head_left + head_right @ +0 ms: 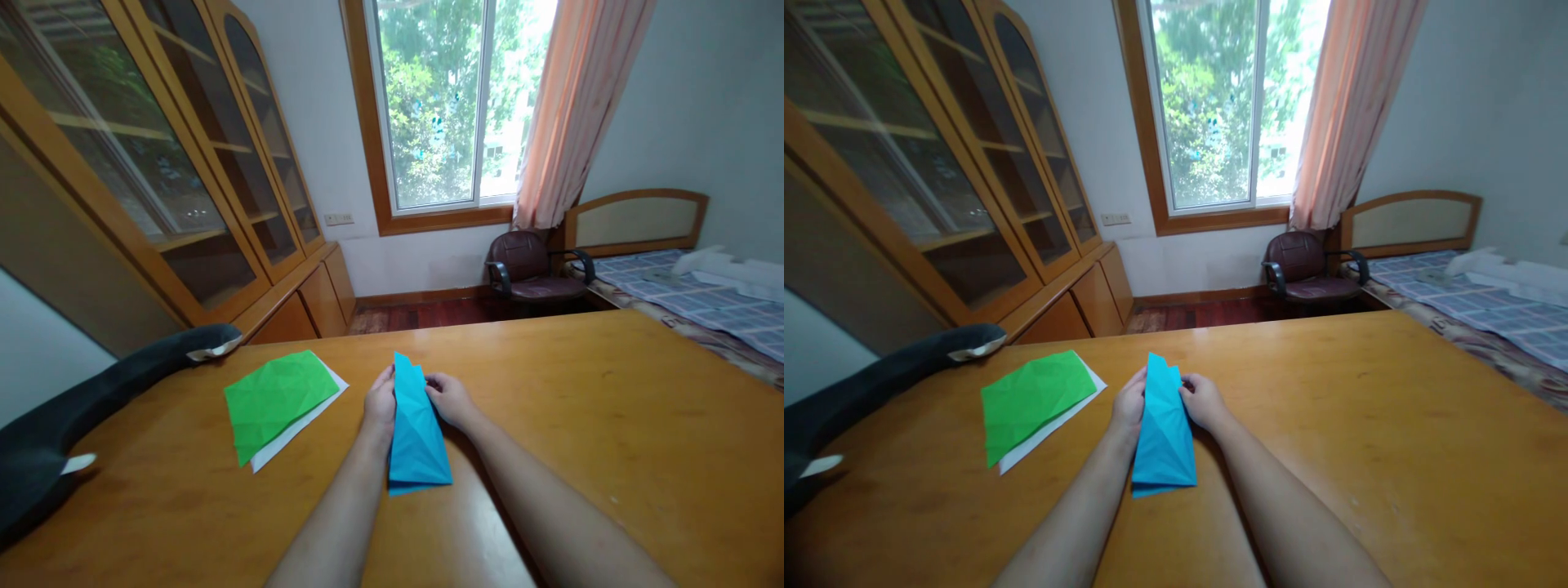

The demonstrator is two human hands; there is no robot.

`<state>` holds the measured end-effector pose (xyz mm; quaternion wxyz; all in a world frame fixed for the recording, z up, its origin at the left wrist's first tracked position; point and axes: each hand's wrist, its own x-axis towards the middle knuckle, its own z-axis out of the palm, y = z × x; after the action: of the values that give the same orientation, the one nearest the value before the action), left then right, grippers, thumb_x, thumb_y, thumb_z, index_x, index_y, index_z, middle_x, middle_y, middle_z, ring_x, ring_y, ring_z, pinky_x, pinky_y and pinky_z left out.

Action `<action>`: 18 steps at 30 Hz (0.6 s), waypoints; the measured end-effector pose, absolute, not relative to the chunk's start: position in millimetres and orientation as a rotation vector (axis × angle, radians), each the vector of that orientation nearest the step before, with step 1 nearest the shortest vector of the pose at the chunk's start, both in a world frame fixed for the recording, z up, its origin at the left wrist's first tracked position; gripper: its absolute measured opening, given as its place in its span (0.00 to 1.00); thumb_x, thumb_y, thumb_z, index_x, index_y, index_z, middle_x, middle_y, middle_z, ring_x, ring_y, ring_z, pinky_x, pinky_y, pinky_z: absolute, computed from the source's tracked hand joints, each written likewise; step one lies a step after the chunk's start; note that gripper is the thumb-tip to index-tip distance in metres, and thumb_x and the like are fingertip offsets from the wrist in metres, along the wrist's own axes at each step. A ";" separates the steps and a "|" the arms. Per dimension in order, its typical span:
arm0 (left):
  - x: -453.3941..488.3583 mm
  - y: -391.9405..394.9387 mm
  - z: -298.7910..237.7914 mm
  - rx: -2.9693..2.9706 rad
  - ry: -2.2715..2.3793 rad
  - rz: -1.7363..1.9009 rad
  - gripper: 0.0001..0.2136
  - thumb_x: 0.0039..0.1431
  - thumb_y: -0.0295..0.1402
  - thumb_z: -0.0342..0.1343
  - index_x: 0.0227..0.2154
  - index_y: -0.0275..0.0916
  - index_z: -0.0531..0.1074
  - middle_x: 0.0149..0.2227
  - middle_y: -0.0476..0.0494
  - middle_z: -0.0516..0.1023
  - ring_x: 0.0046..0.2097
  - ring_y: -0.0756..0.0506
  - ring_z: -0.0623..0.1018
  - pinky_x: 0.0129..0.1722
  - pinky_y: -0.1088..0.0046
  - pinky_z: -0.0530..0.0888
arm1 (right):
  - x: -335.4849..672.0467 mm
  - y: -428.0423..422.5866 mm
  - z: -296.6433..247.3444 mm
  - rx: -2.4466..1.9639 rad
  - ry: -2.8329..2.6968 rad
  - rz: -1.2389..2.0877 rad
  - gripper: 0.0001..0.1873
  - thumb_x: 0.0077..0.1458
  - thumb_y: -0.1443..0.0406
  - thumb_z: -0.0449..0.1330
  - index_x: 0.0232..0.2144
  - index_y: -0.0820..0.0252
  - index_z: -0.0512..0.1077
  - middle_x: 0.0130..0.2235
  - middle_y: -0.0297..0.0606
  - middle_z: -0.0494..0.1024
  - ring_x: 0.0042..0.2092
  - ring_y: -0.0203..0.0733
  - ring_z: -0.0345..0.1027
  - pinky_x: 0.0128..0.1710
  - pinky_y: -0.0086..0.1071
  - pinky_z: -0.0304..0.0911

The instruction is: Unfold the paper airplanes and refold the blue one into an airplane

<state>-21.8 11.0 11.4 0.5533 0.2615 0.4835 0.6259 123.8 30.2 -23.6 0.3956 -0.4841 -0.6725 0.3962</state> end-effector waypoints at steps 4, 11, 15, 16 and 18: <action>-22.3 5.6 14.3 0.868 1.124 1.313 0.19 0.39 0.33 0.69 0.38 0.34 0.78 0.30 0.45 0.81 0.35 0.43 0.80 0.37 0.69 0.76 | 122.1 27.4 -19.1 -1.302 -1.822 0.918 0.11 0.50 0.66 0.58 0.34 0.62 0.79 0.36 0.42 0.82 0.37 0.45 0.73 0.38 0.34 0.64; -13.3 1.7 3.0 1.076 1.148 1.348 0.20 0.44 0.36 0.67 0.41 0.35 0.76 0.36 0.40 0.80 0.39 0.42 0.79 0.40 0.68 0.75 | 123.2 29.3 -21.0 -1.158 -1.752 1.116 0.13 0.51 0.67 0.56 0.35 0.60 0.79 0.38 0.39 0.82 0.38 0.44 0.72 0.39 0.33 0.65; -10.7 1.0 1.6 1.384 1.250 1.267 0.13 0.50 0.35 0.61 0.39 0.36 0.77 0.39 0.40 0.81 0.43 0.41 0.78 0.44 0.67 0.75 | 124.1 27.8 -16.9 -1.067 -1.447 1.425 0.15 0.54 0.59 0.55 0.39 0.60 0.76 0.34 0.39 0.81 0.31 0.38 0.70 0.32 0.30 0.65; -10.6 0.7 1.6 1.446 1.281 1.229 0.13 0.50 0.34 0.60 0.40 0.37 0.77 0.40 0.41 0.81 0.44 0.40 0.78 0.45 0.66 0.74 | 124.4 27.0 -15.2 -1.047 -1.358 1.496 0.16 0.55 0.56 0.55 0.38 0.61 0.76 0.33 0.39 0.80 0.29 0.37 0.70 0.30 0.29 0.64; -10.5 -0.7 1.0 1.557 1.368 1.159 0.14 0.49 0.32 0.60 0.41 0.39 0.77 0.42 0.41 0.81 0.47 0.39 0.77 0.50 0.64 0.72 | 125.6 25.4 -11.3 -1.006 -1.208 1.584 0.19 0.54 0.51 0.56 0.34 0.61 0.74 0.33 0.40 0.80 0.30 0.37 0.70 0.30 0.28 0.65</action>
<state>-10.5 -0.7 1.0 0.3742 0.6081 0.5341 0.4526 125.6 25.4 -11.3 0.4394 -0.4050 -0.4862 0.6376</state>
